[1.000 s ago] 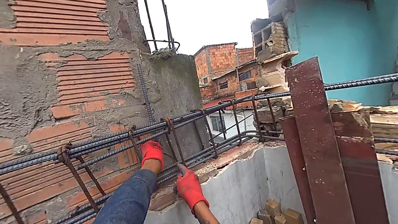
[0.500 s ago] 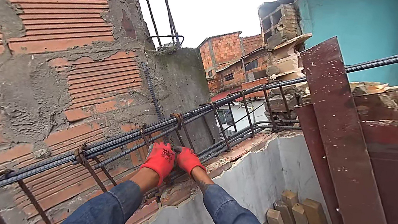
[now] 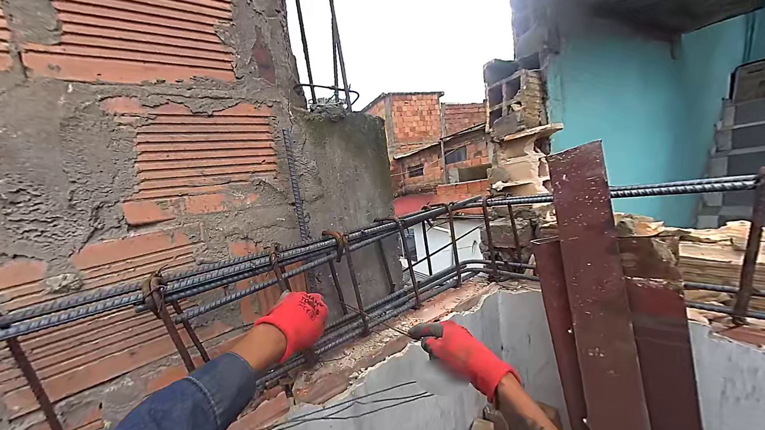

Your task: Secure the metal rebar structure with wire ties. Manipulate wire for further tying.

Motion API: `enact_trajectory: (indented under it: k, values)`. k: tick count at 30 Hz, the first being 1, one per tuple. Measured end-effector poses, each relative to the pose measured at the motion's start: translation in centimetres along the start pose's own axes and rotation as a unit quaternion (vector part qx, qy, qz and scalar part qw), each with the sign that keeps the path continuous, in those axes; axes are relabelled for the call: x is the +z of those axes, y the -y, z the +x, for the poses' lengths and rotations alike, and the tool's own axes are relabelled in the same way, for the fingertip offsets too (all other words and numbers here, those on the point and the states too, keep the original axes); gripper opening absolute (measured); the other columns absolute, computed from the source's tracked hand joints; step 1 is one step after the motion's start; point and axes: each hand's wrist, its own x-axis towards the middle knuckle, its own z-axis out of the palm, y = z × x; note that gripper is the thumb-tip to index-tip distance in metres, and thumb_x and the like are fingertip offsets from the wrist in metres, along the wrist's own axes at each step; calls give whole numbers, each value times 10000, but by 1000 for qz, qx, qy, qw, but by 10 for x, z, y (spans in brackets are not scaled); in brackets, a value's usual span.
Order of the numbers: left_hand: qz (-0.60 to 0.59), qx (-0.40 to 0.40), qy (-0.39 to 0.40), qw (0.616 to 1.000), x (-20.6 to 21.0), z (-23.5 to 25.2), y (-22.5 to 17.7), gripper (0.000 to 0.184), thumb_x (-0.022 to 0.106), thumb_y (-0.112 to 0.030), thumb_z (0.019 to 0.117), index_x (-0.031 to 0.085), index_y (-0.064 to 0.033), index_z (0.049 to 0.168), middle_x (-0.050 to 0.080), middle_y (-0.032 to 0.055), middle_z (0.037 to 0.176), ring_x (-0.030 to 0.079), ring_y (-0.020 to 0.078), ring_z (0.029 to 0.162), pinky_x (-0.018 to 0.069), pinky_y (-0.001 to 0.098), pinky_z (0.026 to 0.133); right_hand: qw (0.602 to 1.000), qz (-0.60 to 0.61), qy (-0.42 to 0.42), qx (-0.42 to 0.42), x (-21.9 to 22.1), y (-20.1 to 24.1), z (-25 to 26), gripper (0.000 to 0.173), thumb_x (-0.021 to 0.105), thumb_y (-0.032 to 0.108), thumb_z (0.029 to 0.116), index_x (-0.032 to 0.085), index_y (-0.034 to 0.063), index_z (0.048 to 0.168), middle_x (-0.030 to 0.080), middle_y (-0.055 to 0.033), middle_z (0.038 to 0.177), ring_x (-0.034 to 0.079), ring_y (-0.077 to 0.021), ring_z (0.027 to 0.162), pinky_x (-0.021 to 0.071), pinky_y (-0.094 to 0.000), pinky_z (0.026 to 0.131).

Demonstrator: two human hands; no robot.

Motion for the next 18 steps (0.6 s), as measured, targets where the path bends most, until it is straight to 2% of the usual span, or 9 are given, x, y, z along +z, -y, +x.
enact_trajectory:
  k: [2, 5, 7, 9, 12, 14, 15, 16, 18]
  values:
    - [26, 7, 32, 999, -1, -1, -2, 321, 484, -227, 1049, 708, -7, 1117, 650, 192, 1263, 637, 375, 1177, 510, 585, 977, 999, 30, 15, -22, -6, 19, -16, 274, 502, 212, 1060, 697, 142, 1239, 610, -32, 728, 529, -127, 558, 470, -325, 556]
    - [48, -24, 77, 996, -9, -2, -9, 275, 497, -70, 1022, 662, 54, 1203, 581, 251, 1363, 557, 424, 1281, 420, 583, 1099, 997, 71, 32, -31, 19, 50, -41, 301, 462, 242, 1057, 665, 100, 1229, 603, -40, 757, 553, -145, 589, 493, -347, 590]
    - [93, -34, 70, 993, -8, -1, -9, 259, 551, -75, 992, 686, 28, 1188, 590, 227, 1357, 537, 410, 1300, 396, 574, 1124, 994, 94, 63, 7, 45, 47, -36, 280, 463, 244, 1056, 621, 86, 1224, 616, -45, 753, 568, -147, 564, 500, -335, 560]
    - [124, -29, 53, 990, -11, 1, -4, 241, 603, -120, 968, 717, -8, 1149, 615, 200, 1341, 524, 401, 1314, 351, 596, 1148, 982, 175, 70, 23, 57, 42, -16, 276, 458, 238, 1080, 590, 93, 1274, 585, -15, 670, 504, -102, 466, 436, -262, 455]
    - [100, -8, 22, 995, -8, 0, 6, 309, 535, -265, 1024, 738, -60, 1135, 669, 141, 1275, 591, 332, 1242, 347, 565, 1145, 976, 218, 23, 13, 65, 55, 18, 302, 457, 232, 1096, 608, 110, 1327, 575, -15, 682, 487, -95, 492, 416, -261, 474]
    - [47, 9, 10, 999, -5, -4, 7, 393, 447, -308, 1067, 718, -34, 1147, 677, 158, 1254, 605, 312, 1244, 310, 536, 1181, 987, 160, -30, -8, 73, 72, 34, 314, 469, 217, 1081, 653, 104, 1310, 661, -75, 842, 602, -167, 683, 509, -358, 657]
    - [18, 17, 0, 1000, -4, -4, 7, 417, 420, -316, 1076, 706, -21, 1148, 678, 170, 1250, 604, 308, 1254, 295, 517, 1195, 992, 118, -36, -8, 73, 83, 37, 327, 483, 210, 1071, 660, 87, 1316, 705, -148, 1039, 673, -249, 903, 541, -449, 838]
    - [-7, 24, -13, 1000, -3, -5, 8, 429, 407, -321, 1079, 700, -14, 1137, 677, 177, 1246, 602, 304, 1258, 298, 498, 1196, 997, 69, -28, 1, 73, 94, 40, 343, 495, 220, 1060, 650, 65, 1324, 692, -196, 1193, 673, -313, 1087, 518, -521, 962]
    - [-48, 41, -41, 997, -2, -11, 14, 442, 406, -324, 1076, 701, -1, 1141, 675, 185, 1251, 594, 299, 1280, 299, 474, 1213, 999, -36, 2, 23, 70, 112, 46, 371, 513, 258, 1033, 626, 22, 1297, 647, -236, 1301, 626, -374, 1232, 488, -598, 1012]
